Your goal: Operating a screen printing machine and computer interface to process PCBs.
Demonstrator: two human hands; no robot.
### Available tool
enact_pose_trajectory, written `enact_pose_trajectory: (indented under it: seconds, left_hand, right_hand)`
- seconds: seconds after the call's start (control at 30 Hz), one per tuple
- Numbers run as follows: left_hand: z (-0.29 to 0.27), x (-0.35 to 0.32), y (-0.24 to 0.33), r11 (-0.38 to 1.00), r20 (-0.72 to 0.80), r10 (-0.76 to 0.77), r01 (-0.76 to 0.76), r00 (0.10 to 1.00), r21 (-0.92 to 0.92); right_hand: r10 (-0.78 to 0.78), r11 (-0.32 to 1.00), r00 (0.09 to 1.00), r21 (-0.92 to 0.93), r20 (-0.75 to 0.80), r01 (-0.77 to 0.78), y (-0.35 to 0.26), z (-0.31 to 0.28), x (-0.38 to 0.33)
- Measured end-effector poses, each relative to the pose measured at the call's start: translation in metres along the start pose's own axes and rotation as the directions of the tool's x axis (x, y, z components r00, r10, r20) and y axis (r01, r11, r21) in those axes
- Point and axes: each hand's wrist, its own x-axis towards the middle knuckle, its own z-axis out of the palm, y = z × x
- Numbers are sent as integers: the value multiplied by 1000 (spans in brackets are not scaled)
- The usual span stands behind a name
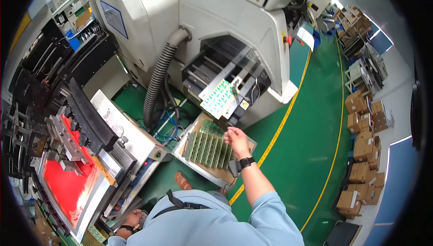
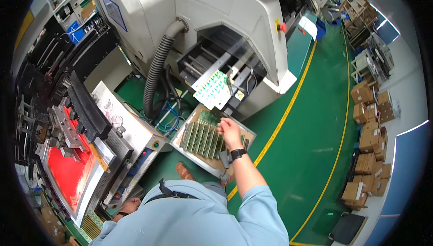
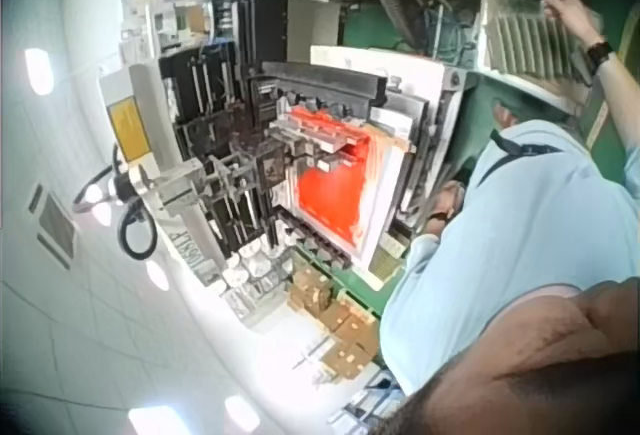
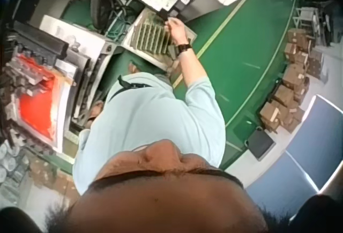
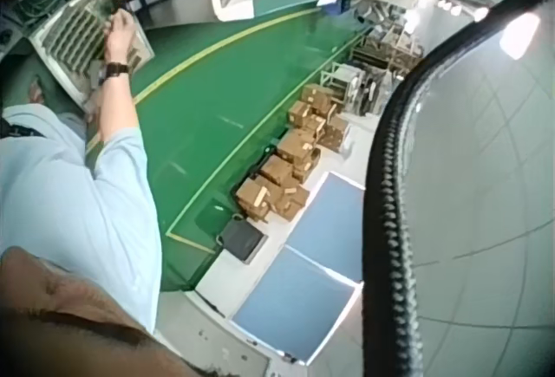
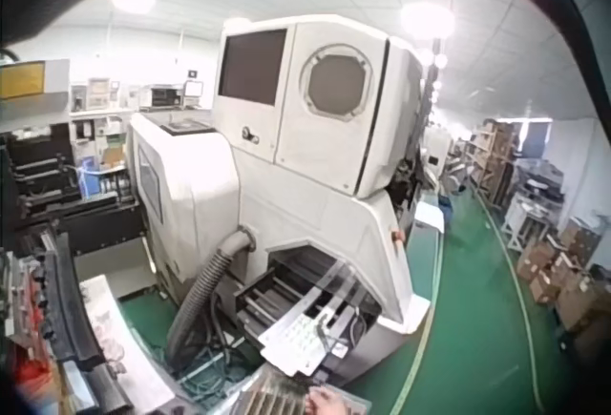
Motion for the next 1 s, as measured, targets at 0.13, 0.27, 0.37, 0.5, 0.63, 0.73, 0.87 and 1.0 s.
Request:
enact_pose_trajectory:
  seconds: [0.13,0.27,0.37,0.5,0.63,0.73,0.87,1.0]
  left_hand:
    - [15,-13,27,1000,-8,-8,8,1000,18]
    - [20,-20,42,998,14,17,-18,1000,67]
    - [18,-9,27,1000,28,-4,4,1000,2]
    - [13,4,9,999,47,40,-39,998,-9]
    - [14,-8,13,999,-4,37,-37,999,20]
    - [9,-8,0,1000,-32,31,-30,999,8]
    - [5,-11,-8,999,-37,48,-47,998,6]
    - [2,-14,-14,997,-63,43,-38,997,72]
  right_hand:
    - [-295,677,953,-720,-74,154,36,-103,-18]
    - [-193,502,956,-859,-223,-99,94,-189,-46]
    - [-76,498,963,-847,-257,-187,133,-209,-65]
    - [-2,518,967,-827,-256,-218,175,-209,-65]
    - [36,512,963,-823,-266,-247,183,-185,-59]
    - [54,476,958,-836,-282,-272,173,-170,-55]
    - [72,395,950,-866,-305,-308,161,-160,-54]
    - [86,328,946,-887,-314,-324,156,-153,-51]
